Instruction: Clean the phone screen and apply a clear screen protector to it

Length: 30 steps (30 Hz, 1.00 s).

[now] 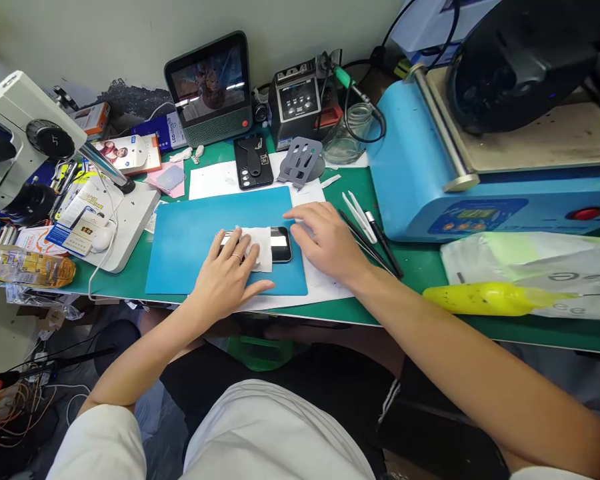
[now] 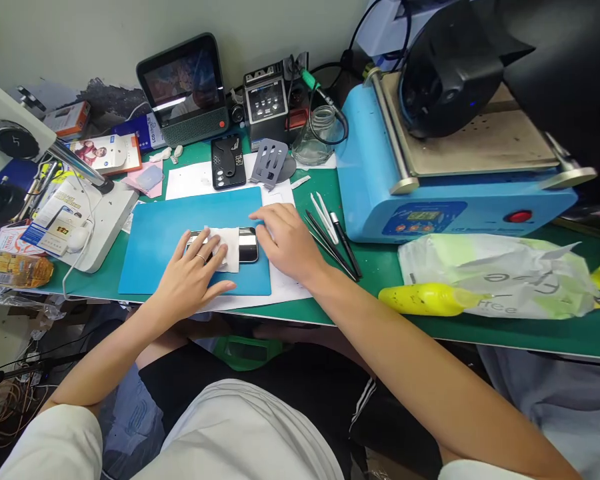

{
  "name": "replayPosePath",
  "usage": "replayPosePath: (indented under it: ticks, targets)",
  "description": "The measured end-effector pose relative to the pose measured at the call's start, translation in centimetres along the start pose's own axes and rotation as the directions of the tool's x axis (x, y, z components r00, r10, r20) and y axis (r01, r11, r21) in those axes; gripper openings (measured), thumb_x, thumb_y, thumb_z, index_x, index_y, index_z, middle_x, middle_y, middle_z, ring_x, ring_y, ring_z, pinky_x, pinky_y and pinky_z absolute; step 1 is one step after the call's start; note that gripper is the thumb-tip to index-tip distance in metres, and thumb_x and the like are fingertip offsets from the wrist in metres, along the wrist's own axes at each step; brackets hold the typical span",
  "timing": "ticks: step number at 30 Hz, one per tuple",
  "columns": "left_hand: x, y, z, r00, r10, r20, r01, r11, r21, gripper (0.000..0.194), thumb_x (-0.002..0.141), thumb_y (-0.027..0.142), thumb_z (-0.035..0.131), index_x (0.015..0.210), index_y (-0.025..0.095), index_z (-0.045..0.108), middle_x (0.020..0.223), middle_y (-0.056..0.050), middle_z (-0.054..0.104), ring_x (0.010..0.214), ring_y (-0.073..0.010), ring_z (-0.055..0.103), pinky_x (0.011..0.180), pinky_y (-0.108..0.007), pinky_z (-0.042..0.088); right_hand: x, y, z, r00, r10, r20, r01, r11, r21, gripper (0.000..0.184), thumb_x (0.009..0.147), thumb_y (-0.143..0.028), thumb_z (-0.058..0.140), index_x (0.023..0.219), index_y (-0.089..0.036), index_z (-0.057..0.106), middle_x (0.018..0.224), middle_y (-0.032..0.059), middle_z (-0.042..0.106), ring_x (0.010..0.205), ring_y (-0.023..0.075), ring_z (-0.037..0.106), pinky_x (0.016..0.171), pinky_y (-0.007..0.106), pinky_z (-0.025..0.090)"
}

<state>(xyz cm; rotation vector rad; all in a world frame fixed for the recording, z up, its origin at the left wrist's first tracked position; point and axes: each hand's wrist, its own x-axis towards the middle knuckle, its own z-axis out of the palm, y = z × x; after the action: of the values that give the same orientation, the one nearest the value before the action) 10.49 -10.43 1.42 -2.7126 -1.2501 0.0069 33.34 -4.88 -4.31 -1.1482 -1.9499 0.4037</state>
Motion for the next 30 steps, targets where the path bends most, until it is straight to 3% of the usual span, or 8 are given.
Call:
replayPosePath:
  ticks: [2,4,7,13,16,19,24,30]
  targets:
    - [-0.5,-0.3,-0.1,1.000,-0.002,-0.009,0.002,1.000,-0.020,0.062,0.105,0.060,0.051,0.144,0.013,0.061,0.152,-0.020,0.059,0.151,-0.0416,0.045,0.126,-0.064,0.033,-0.2,-0.7,0.0,0.983,-0.142,0.113,0.145,0.989,-0.019,0.031,0.103,-0.029,0.047,0.120,-0.025,0.073,0.126,0.0118,0.075,0.123,0.0323,0.064,0.105,0.055,0.048]
    - [-1.2,-0.4,0.0,1.000,-0.011,-0.020,0.010,0.999,-0.037,0.059,0.105,0.059,0.052,0.143,0.016,0.062,0.151,-0.018,0.060,0.150,-0.0399,0.046,0.127,-0.065,0.033,-0.5,-1.3,0.1,0.927,-0.283,0.247,0.298,0.954,-0.027,0.033,0.105,-0.029,0.047,0.126,-0.023,0.072,0.135,0.0109,0.074,0.131,0.0322,0.061,0.104,0.054,0.048]
    - [-2.5,-0.5,0.1,0.998,-0.064,-0.030,0.062,0.996,-0.057,0.052,0.105,0.055,0.053,0.140,0.017,0.064,0.148,-0.016,0.063,0.148,-0.0372,0.049,0.129,-0.064,0.030,-0.8,-1.8,0.3,0.869,-0.363,0.337,0.409,0.910,-0.075,0.036,0.108,-0.030,0.045,0.131,-0.021,0.071,0.138,0.0108,0.073,0.134,0.0328,0.060,0.102,0.052,0.049]
    - [-5.2,0.0,-0.9,0.976,-0.192,-0.101,0.184,0.980,-0.079,0.048,0.108,0.048,0.049,0.135,0.012,0.066,0.146,-0.019,0.065,0.144,-0.0370,0.054,0.128,-0.064,0.032,-1.3,-2.2,0.6,0.874,-0.373,0.312,0.439,0.881,-0.175,0.036,0.107,-0.038,0.049,0.125,-0.018,0.073,0.124,0.0157,0.076,0.129,0.0334,0.062,0.101,0.049,0.050]
    - [-4.7,2.2,-1.5,0.976,-0.132,-0.172,0.110,0.986,-0.127,0.055,0.110,0.046,0.044,0.145,0.007,0.058,0.155,-0.022,0.056,0.153,-0.0343,0.045,0.129,-0.056,0.035,-1.6,-2.1,0.9,0.863,-0.395,0.315,0.460,0.872,-0.165,0.038,0.106,-0.039,0.049,0.130,-0.018,0.071,0.128,0.0175,0.072,0.132,0.0352,0.058,0.102,0.052,0.050]
    - [-2.8,4.7,-0.9,0.991,0.003,-0.131,-0.028,0.981,-0.192,0.074,0.108,0.061,0.038,0.156,0.004,0.046,0.163,-0.023,0.047,0.158,-0.0307,0.037,0.130,-0.047,0.035,-1.9,-1.6,1.2,0.865,-0.393,0.311,0.445,0.888,-0.115,0.037,0.106,-0.032,0.046,0.128,-0.019,0.072,0.131,0.0174,0.071,0.136,0.0360,0.054,0.103,0.055,0.050]
    - [0.2,6.0,1.8,0.984,-0.174,-0.043,0.164,0.971,-0.173,0.107,0.099,0.080,0.037,0.159,-0.008,0.033,0.169,-0.030,0.030,0.161,-0.0402,0.027,0.130,-0.049,0.033,-1.8,-1.4,1.0,0.880,-0.340,0.331,0.399,0.908,-0.127,0.038,0.105,-0.029,0.047,0.134,-0.018,0.070,0.137,0.0176,0.069,0.139,0.0380,0.052,0.105,0.058,0.050]
    - [-1.3,4.2,1.2,0.962,-0.271,0.021,0.272,0.958,-0.093,0.105,0.096,0.084,0.038,0.156,-0.002,0.043,0.164,-0.031,0.039,0.159,-0.0448,0.028,0.128,-0.065,0.027,-1.6,-1.7,0.6,0.871,-0.301,0.387,0.375,0.918,-0.130,0.042,0.105,-0.038,0.051,0.141,-0.023,0.067,0.155,0.0177,0.057,0.148,0.0411,0.043,0.112,0.063,0.045]
